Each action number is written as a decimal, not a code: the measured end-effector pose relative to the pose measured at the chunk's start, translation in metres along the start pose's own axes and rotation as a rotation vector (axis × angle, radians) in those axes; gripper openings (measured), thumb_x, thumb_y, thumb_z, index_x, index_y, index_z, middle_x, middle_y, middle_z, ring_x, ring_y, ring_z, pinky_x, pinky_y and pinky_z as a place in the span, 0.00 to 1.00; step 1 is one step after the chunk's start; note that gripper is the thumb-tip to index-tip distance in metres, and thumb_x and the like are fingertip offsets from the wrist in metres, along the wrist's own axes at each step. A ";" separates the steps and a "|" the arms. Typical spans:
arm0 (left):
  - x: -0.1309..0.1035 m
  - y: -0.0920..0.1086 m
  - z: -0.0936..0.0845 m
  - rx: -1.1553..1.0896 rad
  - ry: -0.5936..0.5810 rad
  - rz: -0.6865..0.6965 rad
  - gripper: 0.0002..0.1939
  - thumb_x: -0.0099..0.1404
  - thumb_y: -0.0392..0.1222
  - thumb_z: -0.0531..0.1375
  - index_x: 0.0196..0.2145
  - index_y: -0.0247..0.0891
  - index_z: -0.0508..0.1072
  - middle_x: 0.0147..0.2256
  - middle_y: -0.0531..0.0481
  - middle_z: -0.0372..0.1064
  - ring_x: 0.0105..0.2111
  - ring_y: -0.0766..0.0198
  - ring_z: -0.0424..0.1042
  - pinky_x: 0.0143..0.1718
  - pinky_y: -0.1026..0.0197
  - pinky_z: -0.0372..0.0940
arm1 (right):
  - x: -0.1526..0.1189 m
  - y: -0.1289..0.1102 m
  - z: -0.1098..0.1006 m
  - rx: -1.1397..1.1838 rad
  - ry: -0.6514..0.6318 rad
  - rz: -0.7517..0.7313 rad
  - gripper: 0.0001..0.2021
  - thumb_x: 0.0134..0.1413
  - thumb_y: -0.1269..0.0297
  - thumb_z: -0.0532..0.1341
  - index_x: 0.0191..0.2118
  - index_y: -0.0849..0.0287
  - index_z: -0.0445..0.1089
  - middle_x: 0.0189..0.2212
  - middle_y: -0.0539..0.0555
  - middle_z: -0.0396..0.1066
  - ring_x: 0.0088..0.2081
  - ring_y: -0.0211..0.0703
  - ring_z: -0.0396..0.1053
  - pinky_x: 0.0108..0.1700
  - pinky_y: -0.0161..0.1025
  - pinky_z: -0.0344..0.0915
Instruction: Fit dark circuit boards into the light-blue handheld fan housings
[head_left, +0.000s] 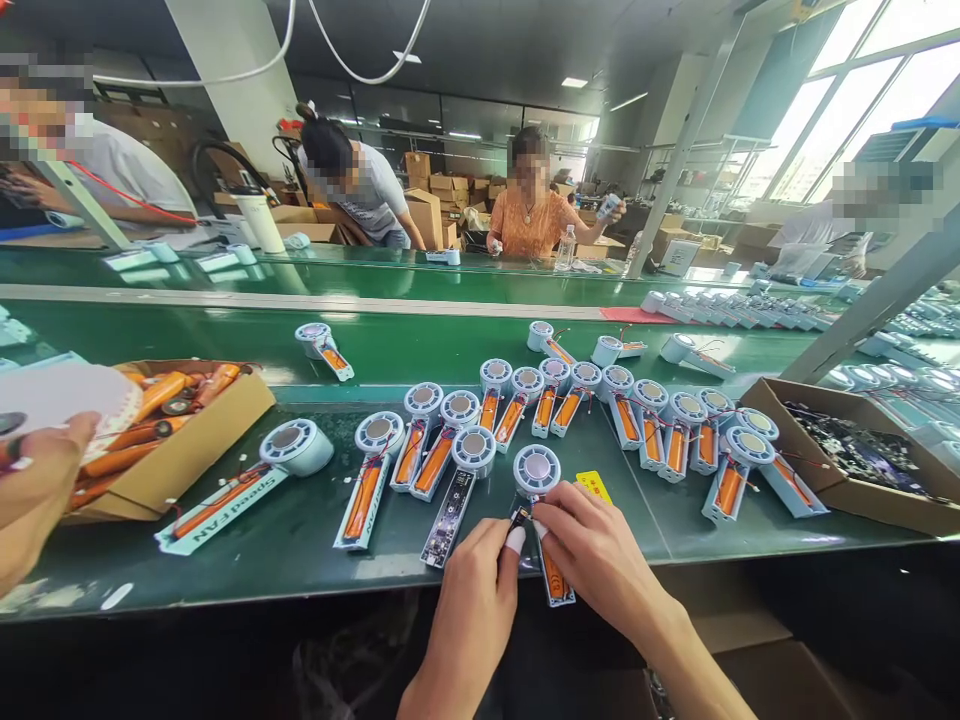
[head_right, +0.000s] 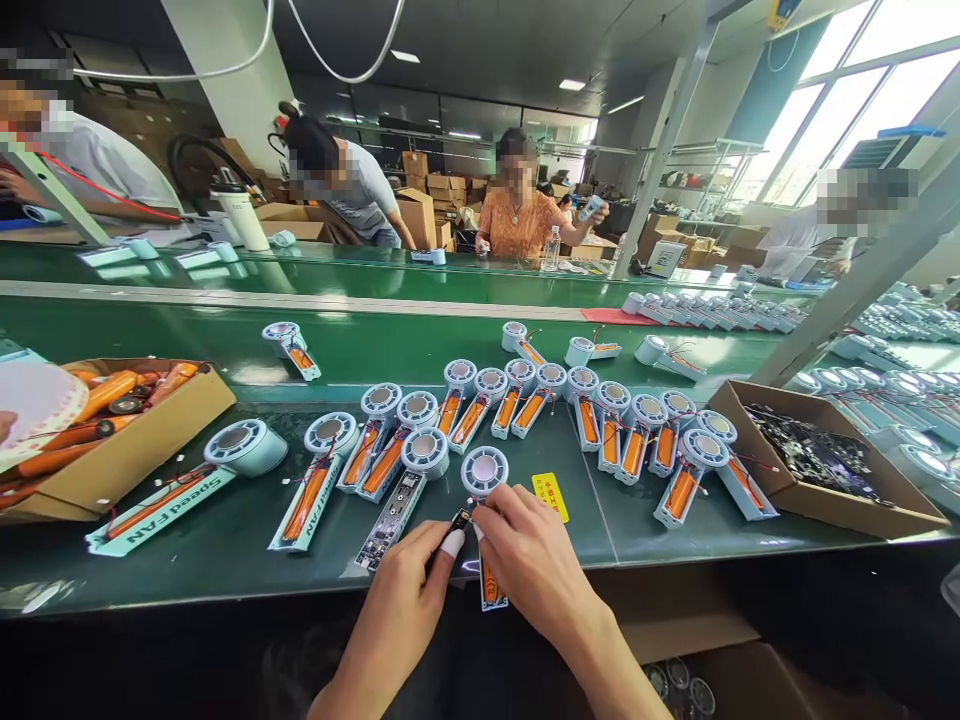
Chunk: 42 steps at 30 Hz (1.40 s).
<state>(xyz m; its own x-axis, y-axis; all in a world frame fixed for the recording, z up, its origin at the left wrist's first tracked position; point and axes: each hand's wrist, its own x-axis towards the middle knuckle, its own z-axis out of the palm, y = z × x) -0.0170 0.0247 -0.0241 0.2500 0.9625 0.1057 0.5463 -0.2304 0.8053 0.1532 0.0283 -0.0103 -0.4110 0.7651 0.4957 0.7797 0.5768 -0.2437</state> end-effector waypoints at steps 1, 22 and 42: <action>0.001 0.001 -0.002 0.021 -0.012 -0.003 0.17 0.71 0.41 0.45 0.34 0.40 0.72 0.35 0.44 0.74 0.36 0.55 0.73 0.37 0.56 0.64 | 0.000 0.000 -0.001 -0.062 0.003 -0.051 0.09 0.63 0.77 0.55 0.41 0.60 0.71 0.35 0.56 0.70 0.33 0.45 0.65 0.34 0.40 0.62; 0.012 0.020 -0.029 -0.137 -0.223 -0.220 0.18 0.69 0.47 0.50 0.24 0.41 0.69 0.13 0.60 0.55 0.14 0.66 0.57 0.19 0.63 0.49 | 0.002 0.015 -0.008 0.019 -0.078 -0.183 0.12 0.69 0.72 0.51 0.42 0.59 0.72 0.38 0.57 0.72 0.35 0.44 0.67 0.35 0.39 0.64; 0.006 0.013 -0.031 -0.013 -0.203 0.100 0.16 0.74 0.39 0.46 0.32 0.42 0.70 0.34 0.51 0.69 0.33 0.61 0.70 0.35 0.62 0.61 | 0.007 0.012 -0.011 0.605 -0.163 0.236 0.08 0.63 0.69 0.61 0.41 0.54 0.79 0.35 0.52 0.75 0.36 0.41 0.72 0.38 0.36 0.67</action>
<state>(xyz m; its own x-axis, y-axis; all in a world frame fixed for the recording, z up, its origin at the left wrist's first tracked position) -0.0335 0.0323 0.0049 0.4589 0.8859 0.0675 0.5005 -0.3205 0.8043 0.1649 0.0374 -0.0004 -0.3647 0.8967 0.2509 0.4744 0.4108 -0.7785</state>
